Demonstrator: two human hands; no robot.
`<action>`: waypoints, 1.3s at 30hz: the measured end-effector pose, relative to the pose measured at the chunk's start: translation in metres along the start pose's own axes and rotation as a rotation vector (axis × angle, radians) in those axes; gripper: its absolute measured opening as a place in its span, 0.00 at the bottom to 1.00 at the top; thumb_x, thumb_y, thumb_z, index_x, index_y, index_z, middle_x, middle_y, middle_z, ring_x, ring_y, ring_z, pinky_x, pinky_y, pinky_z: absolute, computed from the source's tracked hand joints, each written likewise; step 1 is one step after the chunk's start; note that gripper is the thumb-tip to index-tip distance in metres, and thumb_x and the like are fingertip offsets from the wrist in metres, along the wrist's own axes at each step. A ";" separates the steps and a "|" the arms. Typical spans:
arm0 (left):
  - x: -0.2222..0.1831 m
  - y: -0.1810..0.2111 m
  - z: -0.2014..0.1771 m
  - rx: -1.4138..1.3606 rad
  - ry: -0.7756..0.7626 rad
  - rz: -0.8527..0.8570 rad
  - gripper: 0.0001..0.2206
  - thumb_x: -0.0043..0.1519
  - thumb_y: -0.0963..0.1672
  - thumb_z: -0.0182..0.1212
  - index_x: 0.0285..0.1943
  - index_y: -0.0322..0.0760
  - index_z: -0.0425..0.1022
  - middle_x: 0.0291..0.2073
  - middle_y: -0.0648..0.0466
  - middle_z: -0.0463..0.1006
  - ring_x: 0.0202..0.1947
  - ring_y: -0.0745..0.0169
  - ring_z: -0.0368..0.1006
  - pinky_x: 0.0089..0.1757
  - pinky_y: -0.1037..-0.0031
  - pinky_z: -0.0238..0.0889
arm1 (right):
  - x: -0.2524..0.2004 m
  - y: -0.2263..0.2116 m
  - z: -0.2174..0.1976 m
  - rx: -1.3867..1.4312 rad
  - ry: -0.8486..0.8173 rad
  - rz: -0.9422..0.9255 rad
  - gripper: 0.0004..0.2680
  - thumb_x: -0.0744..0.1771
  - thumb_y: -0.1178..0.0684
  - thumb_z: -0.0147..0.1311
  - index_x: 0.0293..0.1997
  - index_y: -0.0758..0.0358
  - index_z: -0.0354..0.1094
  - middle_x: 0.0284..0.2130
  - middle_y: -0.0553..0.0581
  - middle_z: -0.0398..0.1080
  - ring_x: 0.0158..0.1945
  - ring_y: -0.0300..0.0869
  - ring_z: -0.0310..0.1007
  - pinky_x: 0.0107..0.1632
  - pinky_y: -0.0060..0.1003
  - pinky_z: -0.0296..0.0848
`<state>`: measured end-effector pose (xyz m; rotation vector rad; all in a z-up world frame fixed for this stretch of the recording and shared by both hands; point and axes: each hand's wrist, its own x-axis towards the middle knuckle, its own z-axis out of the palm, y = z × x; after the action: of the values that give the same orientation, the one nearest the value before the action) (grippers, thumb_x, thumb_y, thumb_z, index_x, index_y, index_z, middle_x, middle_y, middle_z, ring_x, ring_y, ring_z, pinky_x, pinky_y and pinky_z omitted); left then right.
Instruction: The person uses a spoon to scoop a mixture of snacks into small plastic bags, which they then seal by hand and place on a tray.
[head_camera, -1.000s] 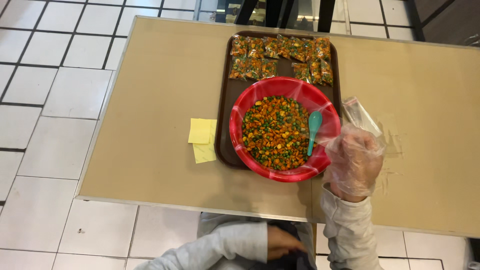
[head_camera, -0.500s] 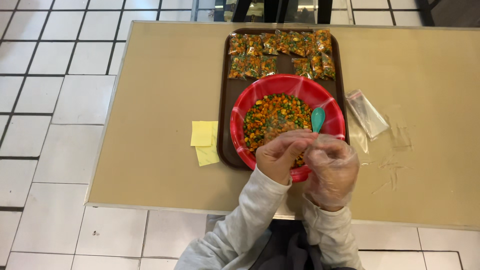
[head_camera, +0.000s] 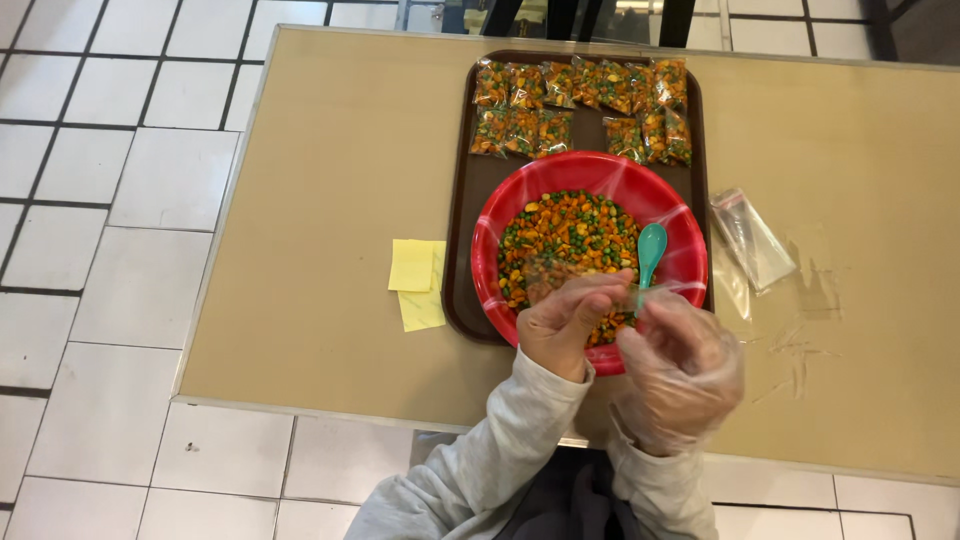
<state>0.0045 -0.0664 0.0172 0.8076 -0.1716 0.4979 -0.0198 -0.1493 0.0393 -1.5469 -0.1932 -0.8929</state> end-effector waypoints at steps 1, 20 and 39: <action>-0.003 -0.001 0.001 -0.002 -0.001 -0.005 0.08 0.61 0.39 0.66 0.38 0.20 0.82 0.37 0.33 0.82 0.45 0.39 0.80 0.47 0.56 0.74 | -0.001 0.000 0.000 -0.005 0.002 0.001 0.15 0.54 0.69 0.74 0.39 0.75 0.74 0.28 0.63 0.69 0.31 0.40 0.69 0.34 0.31 0.71; -0.010 -0.012 -0.046 -0.552 0.013 -0.678 0.29 0.71 0.51 0.49 0.76 0.40 0.42 0.64 0.16 0.59 0.63 0.18 0.62 0.56 0.40 0.61 | 0.003 0.025 0.010 -0.140 -0.420 0.149 0.10 0.58 0.63 0.70 0.38 0.69 0.75 0.36 0.66 0.76 0.42 0.53 0.78 0.48 0.44 0.77; 0.055 -0.033 -0.051 -0.355 0.430 -0.375 0.15 0.71 0.46 0.51 0.66 0.55 0.58 0.51 0.50 0.73 0.42 0.55 0.74 0.41 0.61 0.78 | 0.062 0.031 -0.009 -0.919 -0.960 0.241 0.10 0.62 0.44 0.62 0.39 0.57 0.78 0.29 0.51 0.78 0.38 0.45 0.80 0.44 0.38 0.79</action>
<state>0.0667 -0.0288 -0.0203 0.3581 0.2806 0.2643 0.0378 -0.1871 0.0538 -2.7106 -0.2836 0.0823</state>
